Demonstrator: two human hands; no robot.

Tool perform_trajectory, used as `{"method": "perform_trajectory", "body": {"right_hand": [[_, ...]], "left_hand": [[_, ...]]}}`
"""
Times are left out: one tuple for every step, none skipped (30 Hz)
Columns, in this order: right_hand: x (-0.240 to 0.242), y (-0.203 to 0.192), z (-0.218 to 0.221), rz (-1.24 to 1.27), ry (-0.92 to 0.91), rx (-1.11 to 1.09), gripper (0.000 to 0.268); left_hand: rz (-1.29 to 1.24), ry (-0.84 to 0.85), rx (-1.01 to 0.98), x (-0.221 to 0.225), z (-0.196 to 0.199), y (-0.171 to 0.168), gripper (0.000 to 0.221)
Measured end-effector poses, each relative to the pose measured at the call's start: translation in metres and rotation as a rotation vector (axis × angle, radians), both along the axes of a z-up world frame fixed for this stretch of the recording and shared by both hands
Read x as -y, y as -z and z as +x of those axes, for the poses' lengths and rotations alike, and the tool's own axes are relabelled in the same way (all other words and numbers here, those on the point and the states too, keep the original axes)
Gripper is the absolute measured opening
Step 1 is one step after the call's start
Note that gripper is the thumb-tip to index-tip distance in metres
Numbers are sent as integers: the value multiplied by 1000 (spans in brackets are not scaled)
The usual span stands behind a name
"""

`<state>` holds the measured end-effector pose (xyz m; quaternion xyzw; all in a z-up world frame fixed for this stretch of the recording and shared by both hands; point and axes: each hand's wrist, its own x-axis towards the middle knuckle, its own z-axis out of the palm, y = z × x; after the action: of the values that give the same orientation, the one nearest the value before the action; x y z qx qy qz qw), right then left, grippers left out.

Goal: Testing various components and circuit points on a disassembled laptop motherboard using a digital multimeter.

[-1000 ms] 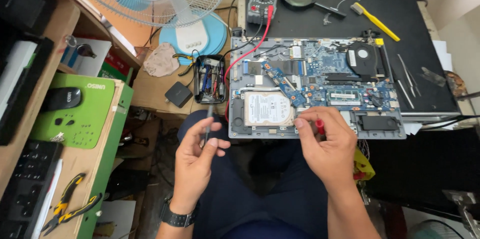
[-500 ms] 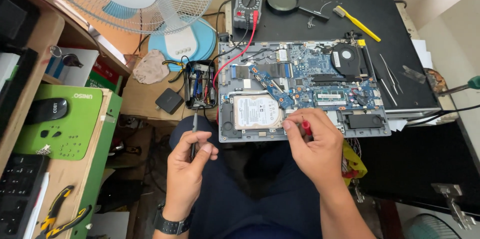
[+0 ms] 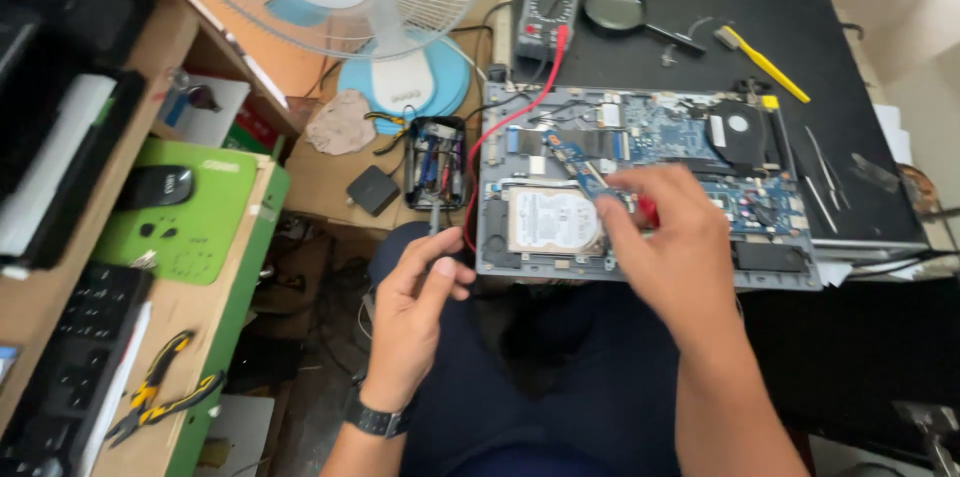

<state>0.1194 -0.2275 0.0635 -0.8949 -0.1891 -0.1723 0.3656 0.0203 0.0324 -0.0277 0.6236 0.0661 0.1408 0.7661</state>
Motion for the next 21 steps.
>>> {"method": "perform_trajectory", "body": {"right_hand": [[-6,-3,7,0,-9,2,19],[-12,-6,15,-100,51,-143,29],[-16,-9,23,-201,115,-285,40],[-19,-5,27,-203,109,-281,40],[-21,-1,31,-245,107,-274,39],[-23,3,35,-287,104,-266,37],[-24,4,35,-288,100,-265,37],[-26,5,35,-288,92,-195,34],[-28,6,35,-286,82,-127,32],[-27,10,37,-286,78,-126,32],[-25,14,40,-252,81,-118,32],[-24,18,42,-217,83,-111,33],[-25,14,39,-217,83,-108,33],[-27,11,36,-142,72,-114,34],[-28,7,33,-69,60,-120,35],[-31,4,33,-70,61,-118,35],[-33,2,32,0,30,-108,36],[-36,0,31,70,-1,-97,37],[-38,0,29,69,-2,-95,37],[-40,0,27,105,-24,-75,37],[-42,0,26,143,-47,-54,37]], "left_hand": [[0,-9,2,0,0,-1,38],[-1,-10,13,0,0,-2,39],[-4,-9,25,1,1,-3,39],[-5,-14,28,0,2,-8,39],[21,-8,27,-1,2,-12,38],[46,-1,26,-3,2,-16,37],[46,-5,26,-4,5,-16,37],[43,-11,80,-5,7,-15,35],[40,-18,132,-6,9,-14,33],[41,-22,132,-7,12,-15,33],[54,-13,150,-8,15,-17,31],[68,-4,168,-8,18,-18,28],[68,-5,170,-8,22,-21,28],[81,3,188,-8,26,-24,27],[94,11,207,-8,30,-26,25],[92,11,209,-5,36,-33,25],[98,8,225,-2,41,-40,25],[104,4,240,0,46,-47,24],[103,2,242,3,52,-49,24],[81,15,234,5,57,-50,26],[60,27,227,8,64,-52,28]]}}
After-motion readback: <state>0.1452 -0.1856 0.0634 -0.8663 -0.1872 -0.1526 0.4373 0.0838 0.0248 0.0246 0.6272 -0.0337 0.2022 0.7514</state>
